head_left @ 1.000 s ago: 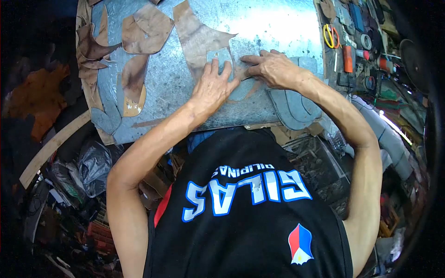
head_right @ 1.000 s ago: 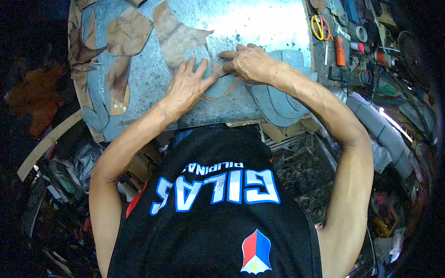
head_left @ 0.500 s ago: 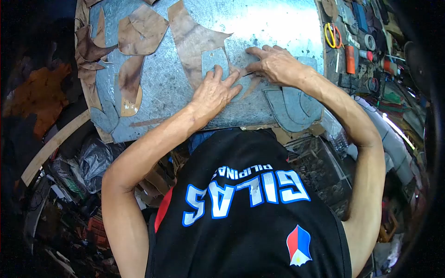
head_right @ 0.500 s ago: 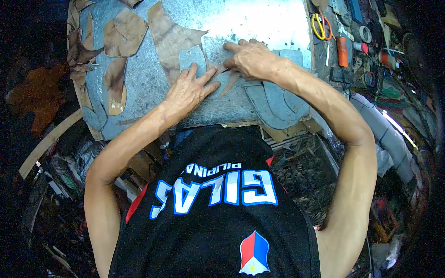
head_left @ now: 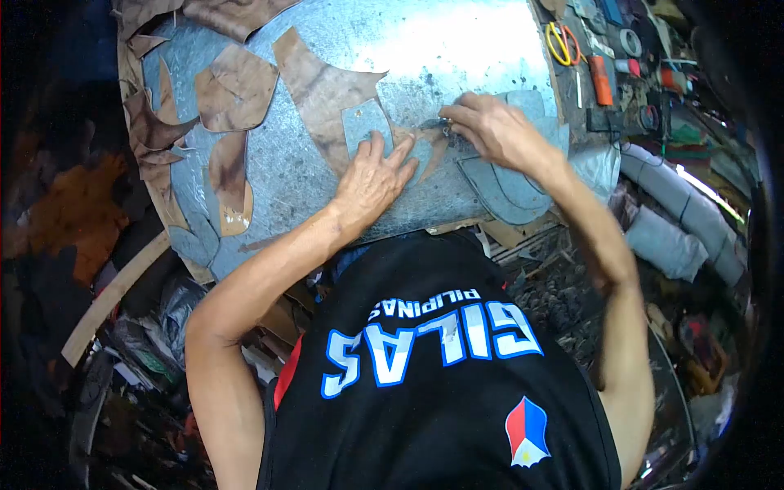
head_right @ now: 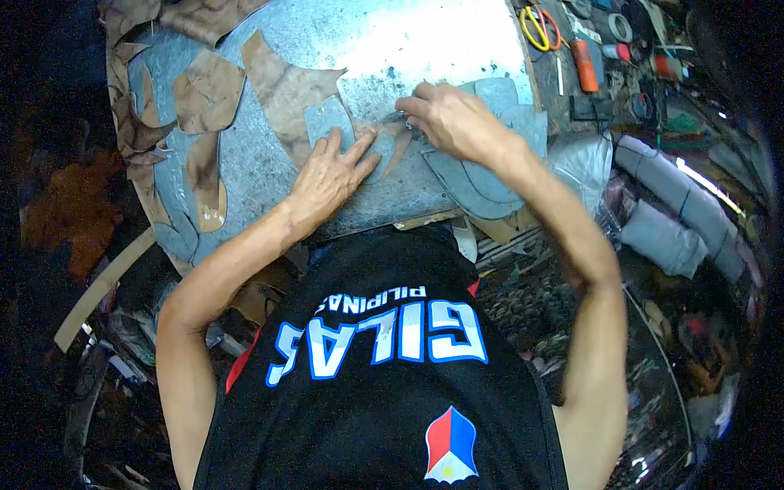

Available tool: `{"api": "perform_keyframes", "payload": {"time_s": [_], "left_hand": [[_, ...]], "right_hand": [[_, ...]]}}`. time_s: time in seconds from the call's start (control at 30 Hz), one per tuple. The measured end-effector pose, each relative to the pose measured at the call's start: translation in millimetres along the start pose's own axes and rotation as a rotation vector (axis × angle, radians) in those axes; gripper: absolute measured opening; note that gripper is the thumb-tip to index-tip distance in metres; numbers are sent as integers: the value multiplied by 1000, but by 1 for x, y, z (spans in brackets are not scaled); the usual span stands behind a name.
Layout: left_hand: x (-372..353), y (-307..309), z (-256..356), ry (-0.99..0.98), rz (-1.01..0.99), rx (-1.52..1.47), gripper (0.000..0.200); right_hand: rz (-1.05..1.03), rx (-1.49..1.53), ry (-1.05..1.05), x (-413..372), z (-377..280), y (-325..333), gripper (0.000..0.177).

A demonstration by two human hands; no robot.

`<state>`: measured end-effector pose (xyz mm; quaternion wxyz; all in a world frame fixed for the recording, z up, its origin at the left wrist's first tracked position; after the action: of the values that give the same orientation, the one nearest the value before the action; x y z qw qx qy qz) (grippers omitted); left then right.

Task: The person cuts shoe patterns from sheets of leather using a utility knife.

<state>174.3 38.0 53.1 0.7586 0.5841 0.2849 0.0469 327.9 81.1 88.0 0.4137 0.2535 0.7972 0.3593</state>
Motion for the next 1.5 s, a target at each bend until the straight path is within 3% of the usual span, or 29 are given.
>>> {"api": "perform_keyframes", "payload": {"time_s": [0.07, 0.17, 0.27, 0.4, 0.8, 0.87, 1.1, 1.5], "left_hand": [[0, -1, 6, -76, 31, 149, 43], [1, -1, 5, -117, 34, 163, 44], [2, 0, 4, -144, 50, 188, 43], [3, 2, 3, -148, 39, 197, 42], [5, 6, 5, -141, 60, 198, 38], [6, 5, 4, -151, -13, 170, 37], [8, 1, 3, -139, 49, 155, 27], [9, 5, 4, -193, 3, 160, 38]], "right_hand": [[346, 245, -152, -26, -10, -13, 28], [409, 400, -336, -36, -27, -50, 28], [579, 349, -286, -35, -34, -59, 27], [604, 340, -266, -34, -34, -61, 27], [412, 246, -365, -26, -36, -59, 27], [351, 245, -370, -24, -35, -60, 25], [367, 225, -417, -34, -39, -64, 27], [478, 329, -539, -46, -53, -74, 29]]}}
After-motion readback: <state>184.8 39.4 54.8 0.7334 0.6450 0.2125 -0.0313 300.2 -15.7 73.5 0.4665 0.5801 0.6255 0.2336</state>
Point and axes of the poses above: each hand's wrist, its own x-axis towards the middle knuckle, its own y-axis out of the back of the hand, z = x × y, the point moved 7 cm from there along x, towards the middle knuckle, and after that the axes turned 6 degrees about -z, right-handed, at the moved point
